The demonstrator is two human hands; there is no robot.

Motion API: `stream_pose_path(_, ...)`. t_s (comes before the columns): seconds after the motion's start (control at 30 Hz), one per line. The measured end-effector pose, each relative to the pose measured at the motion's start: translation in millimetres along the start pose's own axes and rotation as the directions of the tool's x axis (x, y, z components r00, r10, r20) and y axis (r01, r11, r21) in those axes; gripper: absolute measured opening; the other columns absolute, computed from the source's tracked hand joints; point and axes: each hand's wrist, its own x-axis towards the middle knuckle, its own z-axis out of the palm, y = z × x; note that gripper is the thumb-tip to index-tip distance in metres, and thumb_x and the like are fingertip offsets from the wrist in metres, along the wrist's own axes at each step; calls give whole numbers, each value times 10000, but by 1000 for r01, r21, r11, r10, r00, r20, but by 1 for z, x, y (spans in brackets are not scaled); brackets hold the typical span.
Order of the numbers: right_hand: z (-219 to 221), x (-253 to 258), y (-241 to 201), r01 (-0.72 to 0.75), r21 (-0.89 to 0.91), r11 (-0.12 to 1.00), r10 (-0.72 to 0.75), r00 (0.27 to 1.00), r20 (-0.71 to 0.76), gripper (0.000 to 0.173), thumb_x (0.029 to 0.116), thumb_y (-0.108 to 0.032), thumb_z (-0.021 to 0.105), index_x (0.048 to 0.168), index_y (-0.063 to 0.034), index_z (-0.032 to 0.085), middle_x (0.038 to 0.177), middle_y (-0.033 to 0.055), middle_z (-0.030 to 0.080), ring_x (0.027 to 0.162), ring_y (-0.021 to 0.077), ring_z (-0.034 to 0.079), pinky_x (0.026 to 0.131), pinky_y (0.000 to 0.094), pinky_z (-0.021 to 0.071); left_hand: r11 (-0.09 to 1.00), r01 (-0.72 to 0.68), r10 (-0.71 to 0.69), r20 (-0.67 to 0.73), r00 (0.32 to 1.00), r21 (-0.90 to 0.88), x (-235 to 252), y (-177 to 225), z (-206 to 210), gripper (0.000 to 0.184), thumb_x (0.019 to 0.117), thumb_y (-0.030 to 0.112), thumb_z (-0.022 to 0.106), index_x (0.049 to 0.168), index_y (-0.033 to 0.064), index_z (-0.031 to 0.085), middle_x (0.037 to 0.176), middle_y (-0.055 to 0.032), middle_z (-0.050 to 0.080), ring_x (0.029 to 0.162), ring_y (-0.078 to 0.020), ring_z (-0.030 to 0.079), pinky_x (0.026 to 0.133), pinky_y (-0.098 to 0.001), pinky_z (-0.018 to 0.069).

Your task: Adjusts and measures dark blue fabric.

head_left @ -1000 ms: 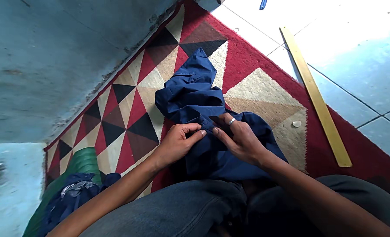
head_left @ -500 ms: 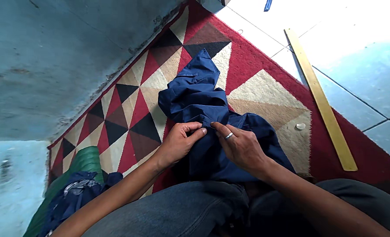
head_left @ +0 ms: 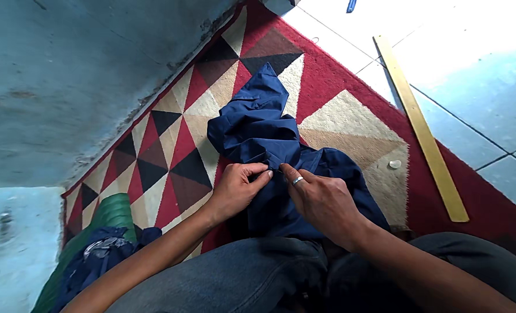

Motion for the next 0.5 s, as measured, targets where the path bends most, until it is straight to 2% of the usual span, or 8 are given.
stream_pose_path(0.5, -6, -1, -5, -43, -15, 999, 44, 998, 46, 320, 975, -154, 513, 1179, -61, 741, 682, 71, 636, 468, 219, 583, 396, 341, 441, 1000, 2, -2, 14, 1000, 1, 0, 3, 0, 164, 993, 180, 662, 917, 114, 791, 792, 63, 727, 728, 23, 653, 679, -191, 538)
